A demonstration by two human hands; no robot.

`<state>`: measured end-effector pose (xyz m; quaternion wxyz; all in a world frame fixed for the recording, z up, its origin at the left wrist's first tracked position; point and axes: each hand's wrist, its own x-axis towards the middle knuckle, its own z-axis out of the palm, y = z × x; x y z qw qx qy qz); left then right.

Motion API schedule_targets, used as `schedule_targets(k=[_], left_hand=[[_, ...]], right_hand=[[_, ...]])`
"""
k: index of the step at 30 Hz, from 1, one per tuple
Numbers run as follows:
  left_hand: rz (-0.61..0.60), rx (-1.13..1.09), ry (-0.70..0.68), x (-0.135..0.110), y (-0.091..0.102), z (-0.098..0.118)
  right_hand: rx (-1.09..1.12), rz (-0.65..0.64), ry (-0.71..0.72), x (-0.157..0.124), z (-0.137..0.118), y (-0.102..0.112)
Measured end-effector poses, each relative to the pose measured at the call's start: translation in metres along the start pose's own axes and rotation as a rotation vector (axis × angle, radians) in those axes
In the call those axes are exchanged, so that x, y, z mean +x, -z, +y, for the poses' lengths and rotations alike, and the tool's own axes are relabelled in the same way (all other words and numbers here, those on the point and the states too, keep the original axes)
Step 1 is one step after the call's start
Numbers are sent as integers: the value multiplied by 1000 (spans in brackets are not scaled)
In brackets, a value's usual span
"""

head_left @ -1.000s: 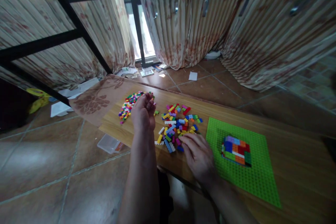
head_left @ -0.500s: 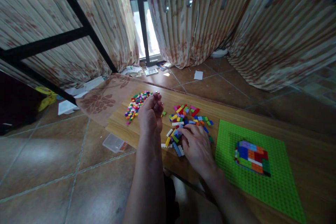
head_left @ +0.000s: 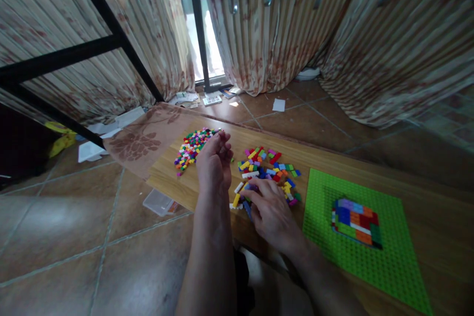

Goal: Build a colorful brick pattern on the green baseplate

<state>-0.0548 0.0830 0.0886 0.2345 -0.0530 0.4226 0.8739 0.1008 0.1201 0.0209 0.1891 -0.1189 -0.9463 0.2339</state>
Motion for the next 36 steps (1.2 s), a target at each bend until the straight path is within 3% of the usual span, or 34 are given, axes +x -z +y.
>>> schedule_targets(k=[9, 14, 17, 20, 23, 26, 29, 32, 36], left_hand=[[-37, 56, -15, 1, 1, -1], [-90, 110, -26, 1, 2, -3], [-229, 335, -18, -4, 1, -7], [-507, 534, 100, -14, -2, -15], [-752, 575, 293, -27, -7, -25], [-842, 551, 375, -37, -13, -35], [-910, 536, 335, -43, -18, -48], [-949, 577, 213, -47, -21, -60], [-899, 655, 7, -54, -25, -73]], right_hand=[[34, 27, -37, 1, 7, 2], [237, 181, -119, -1, 11, 15], [450, 301, -245, -4, 13, 26], [619, 450, -322, -8, 15, 36], [686, 621, -340, -10, 16, 43], [685, 714, -368, -15, 20, 48], [638, 728, -376, -21, 26, 53], [602, 717, -360, -28, 34, 56], [666, 733, -395, -35, 44, 63]])
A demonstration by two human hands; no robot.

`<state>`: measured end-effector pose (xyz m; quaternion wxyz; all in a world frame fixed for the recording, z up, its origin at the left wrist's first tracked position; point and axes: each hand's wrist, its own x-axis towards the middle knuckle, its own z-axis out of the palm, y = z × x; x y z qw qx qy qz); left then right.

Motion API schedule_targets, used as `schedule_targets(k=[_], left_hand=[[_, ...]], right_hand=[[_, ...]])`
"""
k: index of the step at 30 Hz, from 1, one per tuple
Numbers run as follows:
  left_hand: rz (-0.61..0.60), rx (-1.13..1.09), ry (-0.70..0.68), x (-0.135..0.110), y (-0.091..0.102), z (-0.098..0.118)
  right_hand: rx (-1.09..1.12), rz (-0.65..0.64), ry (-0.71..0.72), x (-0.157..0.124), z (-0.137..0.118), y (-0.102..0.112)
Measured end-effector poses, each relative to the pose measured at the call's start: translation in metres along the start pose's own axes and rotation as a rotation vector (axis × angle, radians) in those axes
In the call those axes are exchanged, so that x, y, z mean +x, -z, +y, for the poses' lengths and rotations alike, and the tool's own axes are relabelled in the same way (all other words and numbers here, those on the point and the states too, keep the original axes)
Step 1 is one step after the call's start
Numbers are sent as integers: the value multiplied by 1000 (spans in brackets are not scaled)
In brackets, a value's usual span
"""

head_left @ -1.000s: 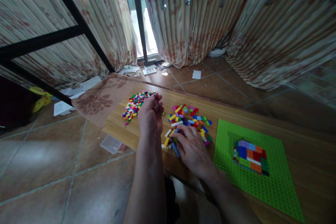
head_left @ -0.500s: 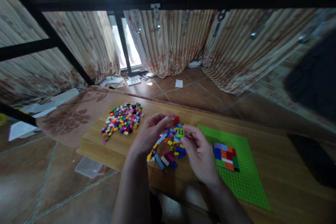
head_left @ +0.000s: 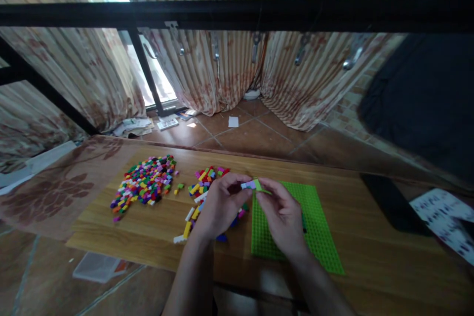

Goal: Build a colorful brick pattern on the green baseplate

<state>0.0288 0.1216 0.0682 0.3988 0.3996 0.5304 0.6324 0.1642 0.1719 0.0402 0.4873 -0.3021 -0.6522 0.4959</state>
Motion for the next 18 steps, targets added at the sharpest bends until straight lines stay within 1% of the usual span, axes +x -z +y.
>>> schedule_targets(k=[3, 6, 10, 14, 16, 18], left_hand=[[13, 67, -59, 1, -9, 0], [-21, 56, -54, 2, -16, 2], [-67, -10, -22, 3, -23, 3], [-88, -45, -13, 2, -26, 3], [-79, -53, -2, 1, -30, 3], [-44, -47, -7, 0, -34, 4]], right_hand=[[70, 23, -76, 4, -1, 7], [82, 32, -123, 6, -2, 11], [77, 29, -133, 6, -2, 19], [124, -32, -171, 7, -4, 27], [129, -41, -182, 8, -6, 30], [112, -25, -172, 8, -8, 32]])
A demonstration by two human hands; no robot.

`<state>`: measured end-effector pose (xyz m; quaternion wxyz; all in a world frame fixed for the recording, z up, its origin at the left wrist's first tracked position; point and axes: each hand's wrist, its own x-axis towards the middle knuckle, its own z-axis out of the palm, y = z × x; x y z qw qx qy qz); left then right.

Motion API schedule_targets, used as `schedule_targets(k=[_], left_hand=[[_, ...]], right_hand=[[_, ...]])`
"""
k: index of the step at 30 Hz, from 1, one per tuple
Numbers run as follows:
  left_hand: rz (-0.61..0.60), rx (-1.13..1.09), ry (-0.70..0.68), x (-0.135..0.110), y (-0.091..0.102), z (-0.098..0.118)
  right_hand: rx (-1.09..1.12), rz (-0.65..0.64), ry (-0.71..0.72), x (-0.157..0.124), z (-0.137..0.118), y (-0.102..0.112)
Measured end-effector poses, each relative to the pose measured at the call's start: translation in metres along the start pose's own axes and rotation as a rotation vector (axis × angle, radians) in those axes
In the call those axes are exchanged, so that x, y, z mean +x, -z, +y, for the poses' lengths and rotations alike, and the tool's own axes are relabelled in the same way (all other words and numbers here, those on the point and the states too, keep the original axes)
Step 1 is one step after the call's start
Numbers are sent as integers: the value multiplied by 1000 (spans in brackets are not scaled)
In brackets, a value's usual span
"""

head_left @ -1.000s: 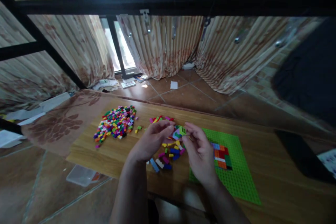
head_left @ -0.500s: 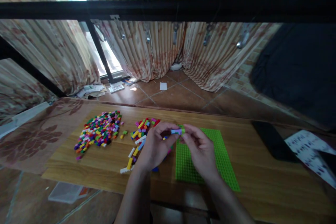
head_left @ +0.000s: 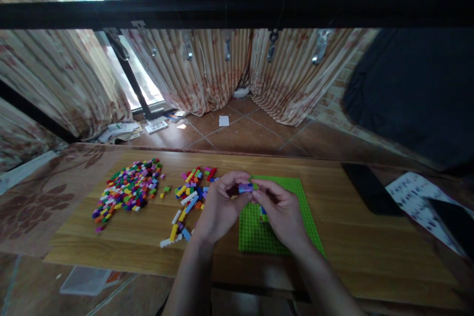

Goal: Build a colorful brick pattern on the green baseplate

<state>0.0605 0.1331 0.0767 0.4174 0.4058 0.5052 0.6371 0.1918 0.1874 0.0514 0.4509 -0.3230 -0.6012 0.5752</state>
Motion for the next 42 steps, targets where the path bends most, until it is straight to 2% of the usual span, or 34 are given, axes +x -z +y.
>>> schedule_targets(k=[8, 10, 14, 16, 21, 25, 27, 30, 35, 39, 42], left_hand=[[56, 39, -49, -3, -14, 1], [54, 47, -38, -4, -15, 2], [23, 77, -10, -4, -10, 5], [53, 100, -36, -3, -5, 6], [121, 112, -101, 0, 14, 7], [132, 143, -18, 3, 26, 0], [152, 171, 24, 5, 30, -5], [169, 210, 59, 8, 32, -11], [159, 287, 36, 11, 32, -16], [101, 387, 17, 12, 32, -21], [65, 484, 22, 12, 31, -21]], right_hand=[[-18, 122, 93, -7, -1, -2], [-35, 86, 110, -5, -4, 1], [-175, -75, 146, 0, -11, 14], [-206, -91, 115, 2, -11, 21], [-33, 58, -42, 6, -4, 39], [147, 223, -112, 15, -4, 59], [205, 242, -171, 18, -6, 70], [203, 193, -241, 17, -5, 84], [22, 80, -291, 13, 2, 94], [-133, 11, -305, 11, 4, 98], [-270, -29, -260, 10, 3, 101]])
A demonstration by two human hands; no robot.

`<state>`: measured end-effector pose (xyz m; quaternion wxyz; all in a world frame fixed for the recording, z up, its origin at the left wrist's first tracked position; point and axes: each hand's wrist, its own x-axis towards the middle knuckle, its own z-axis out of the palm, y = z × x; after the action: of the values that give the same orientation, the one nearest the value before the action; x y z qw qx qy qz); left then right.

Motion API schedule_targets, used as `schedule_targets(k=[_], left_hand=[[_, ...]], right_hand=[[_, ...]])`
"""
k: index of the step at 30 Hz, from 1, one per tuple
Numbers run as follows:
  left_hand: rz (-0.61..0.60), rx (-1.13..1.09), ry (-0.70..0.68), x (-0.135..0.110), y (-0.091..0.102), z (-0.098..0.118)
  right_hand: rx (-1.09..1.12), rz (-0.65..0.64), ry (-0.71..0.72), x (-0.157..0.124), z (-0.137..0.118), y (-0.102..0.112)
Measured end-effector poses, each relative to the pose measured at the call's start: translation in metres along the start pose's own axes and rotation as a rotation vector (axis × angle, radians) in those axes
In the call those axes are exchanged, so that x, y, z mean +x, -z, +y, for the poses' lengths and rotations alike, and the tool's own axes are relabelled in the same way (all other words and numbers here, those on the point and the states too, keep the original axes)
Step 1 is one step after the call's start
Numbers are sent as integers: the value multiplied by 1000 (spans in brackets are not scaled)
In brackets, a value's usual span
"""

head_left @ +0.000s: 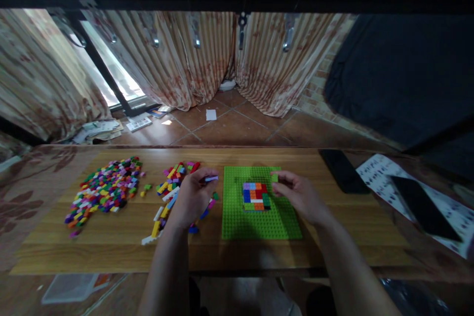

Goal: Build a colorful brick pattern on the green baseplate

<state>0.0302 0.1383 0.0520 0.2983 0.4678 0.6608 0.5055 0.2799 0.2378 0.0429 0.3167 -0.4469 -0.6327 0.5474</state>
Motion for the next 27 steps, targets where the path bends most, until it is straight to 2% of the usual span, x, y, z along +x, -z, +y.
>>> schedule_targets(k=[4, 13, 20, 27], left_hand=[[-7, 178, 9, -1, 2, 3], [6, 627, 139, -3, 24, -6], [3, 714, 203, -6, 30, 1], [9, 763, 188, -6, 33, 5]], right_hand=[[-70, -32, 54, 0, 1, 2], [208, -64, -32, -1, -1, -3], [289, -27, -90, -3, -3, -5], [156, -24, -39, 2, 9, -5]])
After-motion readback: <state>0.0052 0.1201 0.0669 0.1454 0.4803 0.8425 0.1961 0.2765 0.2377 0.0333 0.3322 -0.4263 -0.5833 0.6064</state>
